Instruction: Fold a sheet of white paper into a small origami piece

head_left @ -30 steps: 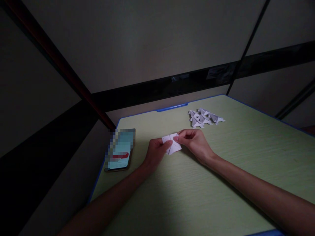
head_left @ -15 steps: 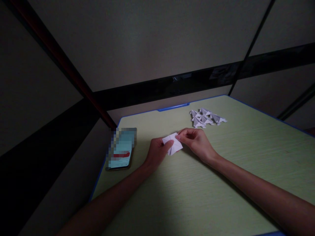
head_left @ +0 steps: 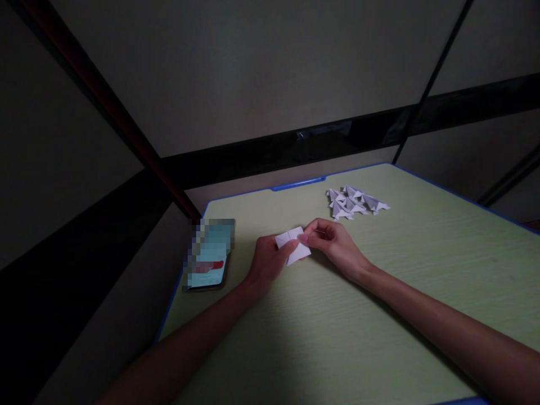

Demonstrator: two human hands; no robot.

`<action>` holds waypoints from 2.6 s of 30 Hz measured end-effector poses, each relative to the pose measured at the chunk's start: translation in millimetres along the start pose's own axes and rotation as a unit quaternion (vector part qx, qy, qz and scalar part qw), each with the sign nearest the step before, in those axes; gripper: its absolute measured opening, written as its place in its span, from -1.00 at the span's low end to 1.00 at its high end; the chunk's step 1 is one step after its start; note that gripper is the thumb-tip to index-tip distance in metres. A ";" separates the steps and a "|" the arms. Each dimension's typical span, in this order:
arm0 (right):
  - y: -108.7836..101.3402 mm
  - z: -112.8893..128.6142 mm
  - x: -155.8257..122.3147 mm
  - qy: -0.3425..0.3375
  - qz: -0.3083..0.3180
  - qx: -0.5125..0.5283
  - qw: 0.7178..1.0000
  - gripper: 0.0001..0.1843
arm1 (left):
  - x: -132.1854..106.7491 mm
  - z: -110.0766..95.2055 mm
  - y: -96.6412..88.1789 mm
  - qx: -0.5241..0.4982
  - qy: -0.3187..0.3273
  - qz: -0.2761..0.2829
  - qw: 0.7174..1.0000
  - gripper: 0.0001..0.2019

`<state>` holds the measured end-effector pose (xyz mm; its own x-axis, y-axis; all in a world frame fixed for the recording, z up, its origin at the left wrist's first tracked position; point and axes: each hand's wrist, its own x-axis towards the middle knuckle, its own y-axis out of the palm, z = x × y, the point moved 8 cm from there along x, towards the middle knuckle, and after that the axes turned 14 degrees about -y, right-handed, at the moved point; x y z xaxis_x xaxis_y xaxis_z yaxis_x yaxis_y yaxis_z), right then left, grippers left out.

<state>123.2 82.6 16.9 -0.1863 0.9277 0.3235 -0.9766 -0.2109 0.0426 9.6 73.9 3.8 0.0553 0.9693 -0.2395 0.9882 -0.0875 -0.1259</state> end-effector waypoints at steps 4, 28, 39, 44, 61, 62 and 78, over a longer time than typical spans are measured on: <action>7.6 -1.1 -0.9 0.004 0.049 0.001 0.999 -0.76 | -1.7 -2.6 0.8 0.002 0.004 0.002 1.000 -0.76; 14.3 -1.9 -5.3 -0.008 0.100 0.016 0.995 -0.62 | -6.8 -8.5 18.4 0.019 0.004 0.095 0.995 -0.75; -7.0 -0.5 3.2 -0.047 -0.004 -0.008 0.999 -0.60 | -1.0 -6.4 18.4 0.032 0.012 0.104 0.994 -0.77; -5.3 -1.2 3.5 -0.036 0.023 -0.042 0.998 -0.59 | -1.6 -5.9 17.0 0.035 0.023 0.096 0.994 -0.73; 9.4 -1.0 -4.5 -0.029 0.071 -0.058 0.995 -0.65 | -2.1 -9.6 8.4 -0.045 0.018 0.048 0.998 -0.81; 10.1 -1.1 -5.4 -0.024 0.076 -0.059 0.995 -0.65 | -2.0 -9.4 7.5 -0.053 0.021 0.044 0.997 -0.81; -3.6 8.5 2.9 -0.062 0.017 0.033 0.997 -0.84 | 1.4 -1.4 6.8 -0.082 -0.003 0.049 0.995 -0.83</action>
<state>127.1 83.5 25.8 -0.2014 0.8753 0.4396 -0.9596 -0.2663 0.0907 16.6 75.0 4.0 0.1530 0.9563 -0.2493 0.9880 -0.1430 0.0579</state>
